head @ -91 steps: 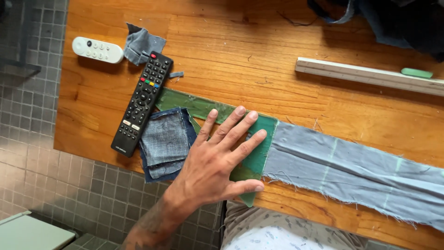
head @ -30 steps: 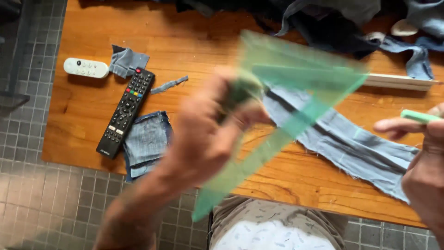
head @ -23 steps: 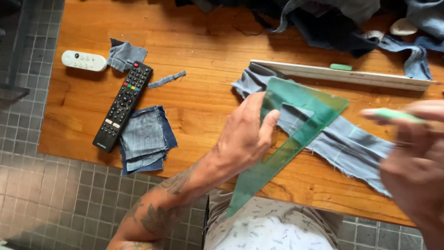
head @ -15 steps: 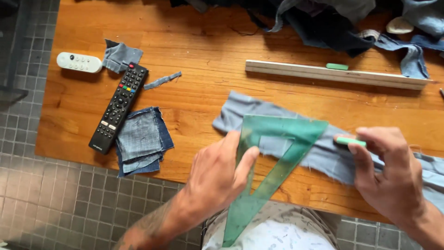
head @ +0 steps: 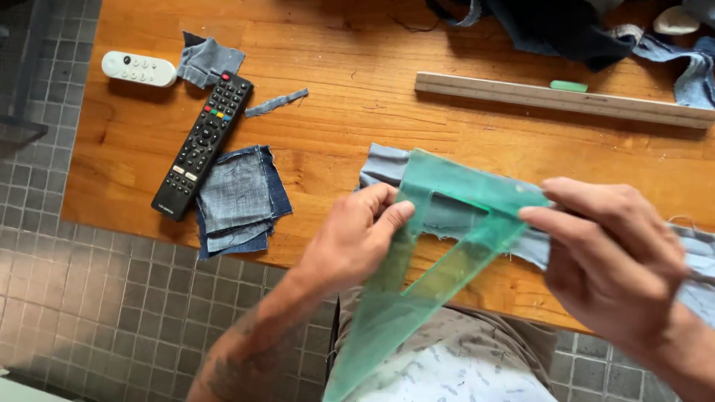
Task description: Measuring, marking, and cutting fabric pieces on a wooden table using a ruler, triangle, and scissors.
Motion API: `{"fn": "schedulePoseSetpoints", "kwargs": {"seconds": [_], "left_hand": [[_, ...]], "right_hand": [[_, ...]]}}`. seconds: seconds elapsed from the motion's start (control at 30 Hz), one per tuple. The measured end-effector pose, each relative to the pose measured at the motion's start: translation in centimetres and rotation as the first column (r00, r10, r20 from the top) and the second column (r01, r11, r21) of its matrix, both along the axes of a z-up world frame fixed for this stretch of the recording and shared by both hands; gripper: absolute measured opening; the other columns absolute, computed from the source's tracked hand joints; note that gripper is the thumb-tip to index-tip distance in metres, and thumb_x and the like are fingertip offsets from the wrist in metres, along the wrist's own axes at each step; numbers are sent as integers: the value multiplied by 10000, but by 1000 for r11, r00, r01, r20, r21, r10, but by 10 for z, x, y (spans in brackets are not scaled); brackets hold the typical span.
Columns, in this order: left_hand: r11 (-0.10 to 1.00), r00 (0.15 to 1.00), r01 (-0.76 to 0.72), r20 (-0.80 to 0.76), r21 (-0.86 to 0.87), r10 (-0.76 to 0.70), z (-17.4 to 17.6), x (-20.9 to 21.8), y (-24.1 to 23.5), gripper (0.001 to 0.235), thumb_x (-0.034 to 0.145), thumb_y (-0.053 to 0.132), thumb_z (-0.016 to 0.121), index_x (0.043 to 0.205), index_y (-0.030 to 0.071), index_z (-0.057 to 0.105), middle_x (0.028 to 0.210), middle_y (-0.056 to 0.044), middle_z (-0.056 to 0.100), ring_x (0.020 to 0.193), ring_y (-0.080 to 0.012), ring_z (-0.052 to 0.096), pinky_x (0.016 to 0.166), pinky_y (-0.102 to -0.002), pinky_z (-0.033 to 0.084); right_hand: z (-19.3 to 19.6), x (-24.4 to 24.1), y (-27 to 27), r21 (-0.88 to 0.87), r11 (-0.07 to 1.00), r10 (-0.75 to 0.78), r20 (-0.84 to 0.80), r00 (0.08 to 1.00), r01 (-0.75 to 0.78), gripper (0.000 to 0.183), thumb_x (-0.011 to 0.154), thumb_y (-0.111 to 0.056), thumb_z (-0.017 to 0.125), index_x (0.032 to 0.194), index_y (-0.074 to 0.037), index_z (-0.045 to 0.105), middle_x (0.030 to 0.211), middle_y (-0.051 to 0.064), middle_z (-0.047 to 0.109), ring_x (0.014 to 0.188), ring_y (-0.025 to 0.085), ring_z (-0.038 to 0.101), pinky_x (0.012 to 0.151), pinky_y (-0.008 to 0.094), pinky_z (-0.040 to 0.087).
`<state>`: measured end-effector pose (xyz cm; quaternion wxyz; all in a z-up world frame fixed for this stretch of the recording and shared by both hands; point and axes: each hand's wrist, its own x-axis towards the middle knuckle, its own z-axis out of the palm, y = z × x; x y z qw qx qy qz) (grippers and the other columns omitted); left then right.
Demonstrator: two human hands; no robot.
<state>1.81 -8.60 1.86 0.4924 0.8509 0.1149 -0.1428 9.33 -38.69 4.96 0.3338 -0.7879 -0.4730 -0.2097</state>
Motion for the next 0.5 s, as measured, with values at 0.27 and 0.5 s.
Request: {"fn": "schedulePoseSetpoints", "kwargs": {"seconds": [0.27,0.5], "left_hand": [[999,998,-12,-56,-40,10,-16,-12,1,340,1176,370,688,903,187,601,797,80,503,762,-109,479,702,-380,423],[747,974,-211,-199,-630,108,-40,-20,-2,201,1197,246,703,1052,108,686,900,57,636,787,-41,583,683,-251,494]], "right_hand": [[-21,16,-1,-278,949,139,-57,989,-150,577,1057,-383,773,1485,1,716,1394,213,633,1204,369,689,1031,520,632],[-23,21,-1,-404,861,409,192,892,-308,363,1150,-32,642,1474,127,683,1456,203,649,1185,413,732,970,575,670]]}}
